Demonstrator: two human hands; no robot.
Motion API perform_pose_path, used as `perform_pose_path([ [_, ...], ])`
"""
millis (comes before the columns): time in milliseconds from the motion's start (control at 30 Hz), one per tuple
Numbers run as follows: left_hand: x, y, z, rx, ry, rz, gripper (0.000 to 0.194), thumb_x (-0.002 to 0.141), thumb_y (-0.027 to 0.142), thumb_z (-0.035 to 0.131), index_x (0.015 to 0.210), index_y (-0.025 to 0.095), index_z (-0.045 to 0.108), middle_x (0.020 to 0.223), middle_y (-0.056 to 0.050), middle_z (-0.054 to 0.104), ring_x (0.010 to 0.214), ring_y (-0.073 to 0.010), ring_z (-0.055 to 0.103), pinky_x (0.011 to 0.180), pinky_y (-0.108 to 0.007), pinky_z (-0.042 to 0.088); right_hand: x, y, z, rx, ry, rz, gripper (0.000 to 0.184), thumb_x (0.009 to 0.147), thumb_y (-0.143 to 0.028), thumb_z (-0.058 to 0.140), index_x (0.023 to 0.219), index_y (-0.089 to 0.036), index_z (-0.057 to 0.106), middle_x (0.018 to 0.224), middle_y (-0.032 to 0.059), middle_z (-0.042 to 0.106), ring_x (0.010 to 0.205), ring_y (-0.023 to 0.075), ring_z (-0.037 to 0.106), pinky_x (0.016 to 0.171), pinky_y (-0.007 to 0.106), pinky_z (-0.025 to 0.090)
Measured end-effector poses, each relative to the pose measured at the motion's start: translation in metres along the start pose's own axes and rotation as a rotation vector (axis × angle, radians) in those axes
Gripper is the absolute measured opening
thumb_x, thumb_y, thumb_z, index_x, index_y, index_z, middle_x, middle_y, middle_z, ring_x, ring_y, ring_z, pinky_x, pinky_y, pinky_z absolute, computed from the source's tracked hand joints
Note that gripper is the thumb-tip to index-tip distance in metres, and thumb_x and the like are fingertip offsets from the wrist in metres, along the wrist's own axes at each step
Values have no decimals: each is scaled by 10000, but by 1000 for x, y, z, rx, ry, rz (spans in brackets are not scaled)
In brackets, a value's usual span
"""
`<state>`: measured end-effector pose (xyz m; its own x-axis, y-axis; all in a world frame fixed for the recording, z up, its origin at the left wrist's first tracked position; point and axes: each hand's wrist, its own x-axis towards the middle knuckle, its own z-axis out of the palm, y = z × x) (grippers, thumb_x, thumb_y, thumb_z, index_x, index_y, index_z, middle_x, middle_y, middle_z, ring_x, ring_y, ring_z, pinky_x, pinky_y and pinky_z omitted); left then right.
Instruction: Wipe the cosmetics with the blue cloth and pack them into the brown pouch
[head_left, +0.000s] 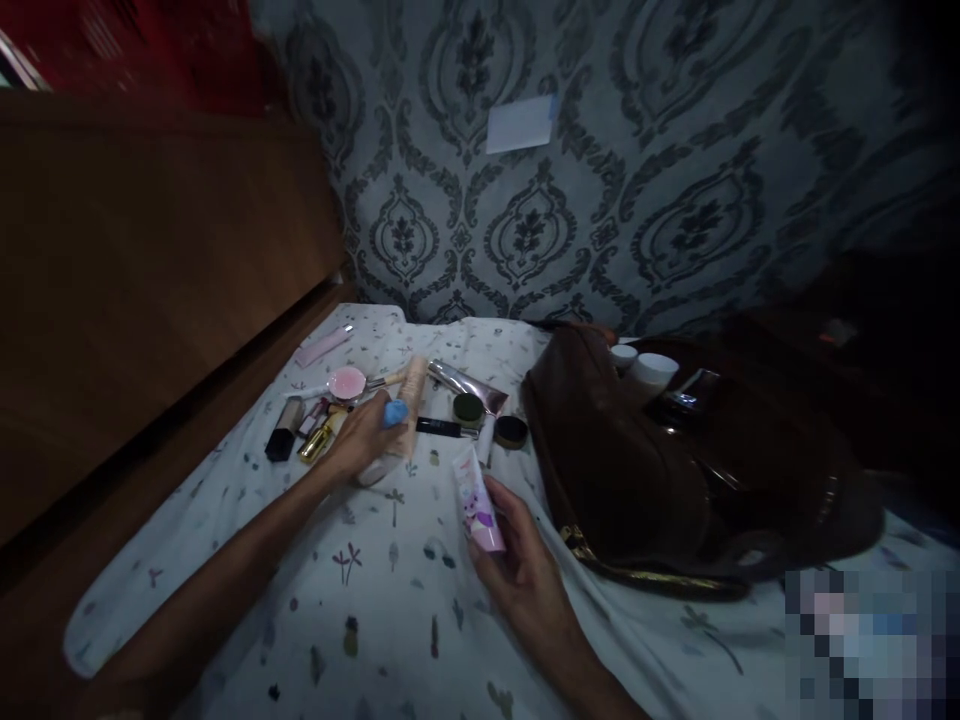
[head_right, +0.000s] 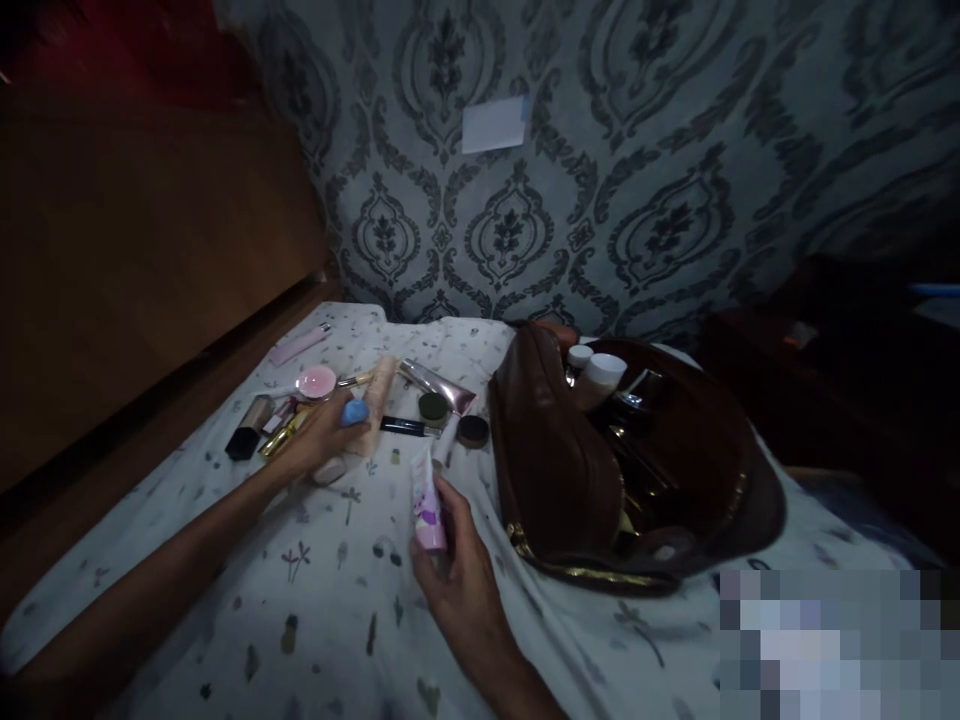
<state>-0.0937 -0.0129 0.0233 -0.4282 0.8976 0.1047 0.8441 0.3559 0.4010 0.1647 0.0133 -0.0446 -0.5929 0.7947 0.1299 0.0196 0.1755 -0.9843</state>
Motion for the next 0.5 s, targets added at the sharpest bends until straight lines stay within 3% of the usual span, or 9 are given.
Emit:
perform_pose_path([
  [100, -4, -7, -4, 12, 64, -36, 126, 909, 300, 547, 990, 204, 537, 901, -37, 669, 864, -236, 649, 719, -318, 455, 0, 1, 0, 0, -20, 6, 569, 889, -349, 598, 1427, -256, 441, 1493, 106, 496, 1368, 259, 493, 1189, 490, 342],
  [200, -9, -17, -20, 62, 132, -77, 165, 920, 274, 505, 1069, 213, 543, 951, -46, 679, 903, -244, 650, 776, -333, 477, 0, 4, -1, -1, -33, 24, 566, 898, -369, 594, 1427, -258, 429, 1494, 107, 490, 1367, 258, 494, 1179, 487, 357],
  [367, -28, -50, -54, 248, 263, -234, 335, 891, 283, 487, 1206, 178, 528, 1227, -179, 593, 1148, -379, 562, 834, -446, 480, 1, 4, -3, -26, -26, 19, 561, 894, -363, 607, 1420, -251, 445, 1459, 108, 522, 1341, 262, 522, 1156, 470, 396],
  [500, -44, -81, -59, 383, 86, -337, 479, 932, 466, 442, 1318, 185, 482, 1245, -191, 593, 1126, -385, 599, 787, -424, 503, 4, 1, 1, -169, 6, -94, 537, 895, -338, 612, 1405, -231, 483, 1441, 134, 531, 1334, 276, 527, 1123, 475, 440],
])
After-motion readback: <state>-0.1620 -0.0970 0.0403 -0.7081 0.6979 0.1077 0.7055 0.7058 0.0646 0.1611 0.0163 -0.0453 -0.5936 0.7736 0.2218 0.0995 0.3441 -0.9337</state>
